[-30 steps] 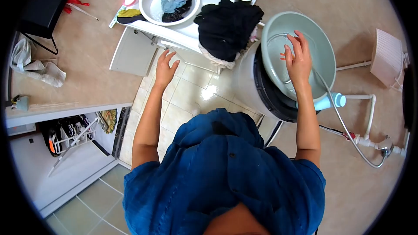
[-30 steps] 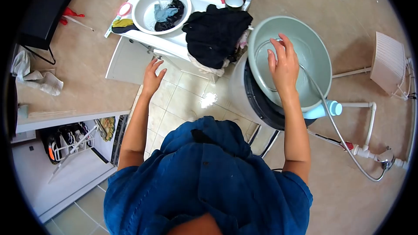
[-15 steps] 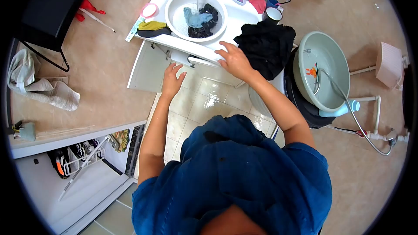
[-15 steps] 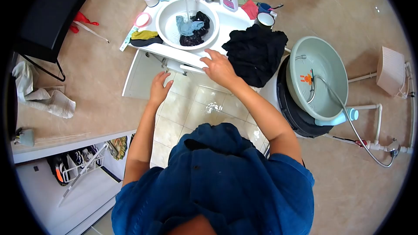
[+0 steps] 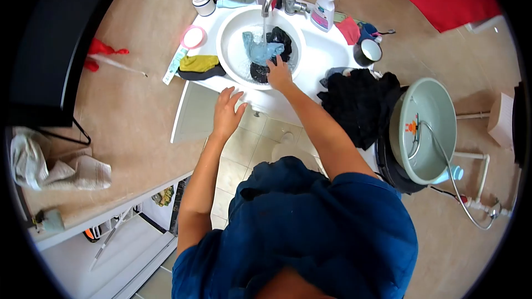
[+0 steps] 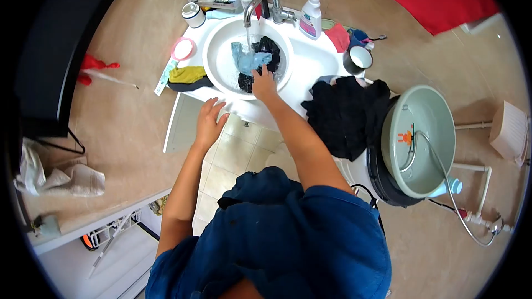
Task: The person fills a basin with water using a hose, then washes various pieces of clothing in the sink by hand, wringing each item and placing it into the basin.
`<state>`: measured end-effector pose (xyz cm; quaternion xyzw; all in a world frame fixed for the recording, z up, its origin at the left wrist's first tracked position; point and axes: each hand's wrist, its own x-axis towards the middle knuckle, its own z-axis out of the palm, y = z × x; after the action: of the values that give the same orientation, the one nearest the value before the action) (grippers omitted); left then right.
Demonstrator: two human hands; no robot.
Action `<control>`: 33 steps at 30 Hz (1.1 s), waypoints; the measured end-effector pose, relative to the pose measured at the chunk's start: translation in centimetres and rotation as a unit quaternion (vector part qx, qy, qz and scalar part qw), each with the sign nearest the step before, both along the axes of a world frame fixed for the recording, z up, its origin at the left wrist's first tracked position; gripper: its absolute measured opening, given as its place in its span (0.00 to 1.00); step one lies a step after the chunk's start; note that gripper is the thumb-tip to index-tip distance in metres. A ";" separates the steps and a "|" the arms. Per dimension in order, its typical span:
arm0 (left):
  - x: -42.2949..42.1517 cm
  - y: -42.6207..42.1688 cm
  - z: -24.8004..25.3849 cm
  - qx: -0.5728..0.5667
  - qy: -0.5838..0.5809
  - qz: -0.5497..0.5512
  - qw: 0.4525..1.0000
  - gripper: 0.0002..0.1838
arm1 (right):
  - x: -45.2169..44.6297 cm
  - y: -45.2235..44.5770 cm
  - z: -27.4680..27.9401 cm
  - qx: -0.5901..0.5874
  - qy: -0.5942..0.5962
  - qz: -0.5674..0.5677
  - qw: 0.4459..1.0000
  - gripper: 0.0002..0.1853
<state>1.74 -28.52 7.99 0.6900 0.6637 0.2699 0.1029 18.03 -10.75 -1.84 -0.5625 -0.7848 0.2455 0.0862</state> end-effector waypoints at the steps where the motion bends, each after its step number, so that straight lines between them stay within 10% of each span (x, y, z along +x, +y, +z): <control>1: -0.3 1.1 0.0 -0.006 0.003 -0.006 1.000 0.19 | -0.9 0.8 -0.9 -0.017 0.007 -0.009 1.000 0.33; 10: -1.1 12.1 -2.3 -0.032 0.002 -0.069 0.997 0.20 | -3.3 2.9 -3.7 -0.151 -0.087 0.101 0.979 0.25; 18: -2.7 22.9 -10.4 -0.045 0.113 -0.185 0.975 0.25 | -2.9 4.6 -6.6 -0.041 -0.075 0.057 0.995 0.11; 26: -1.8 29.2 -14.0 -0.234 0.036 -0.161 0.958 0.35 | -3.0 3.3 4.0 0.116 0.114 0.076 0.984 0.08; 31: -2.8 30.3 -19.9 -0.412 -0.296 -0.176 0.844 0.31 | -2.3 2.9 4.2 0.217 0.248 -0.161 0.930 0.15; 33: -2.0 29.5 -18.1 -0.434 -0.322 -0.104 0.835 0.25 | -2.0 2.6 0.7 0.081 0.378 -0.325 0.863 0.23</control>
<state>-0.25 0.96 -10.07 0.5138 0.5662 0.1489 0.6271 15.99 -8.15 -1.17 -0.6407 -0.4819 0.3327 0.4966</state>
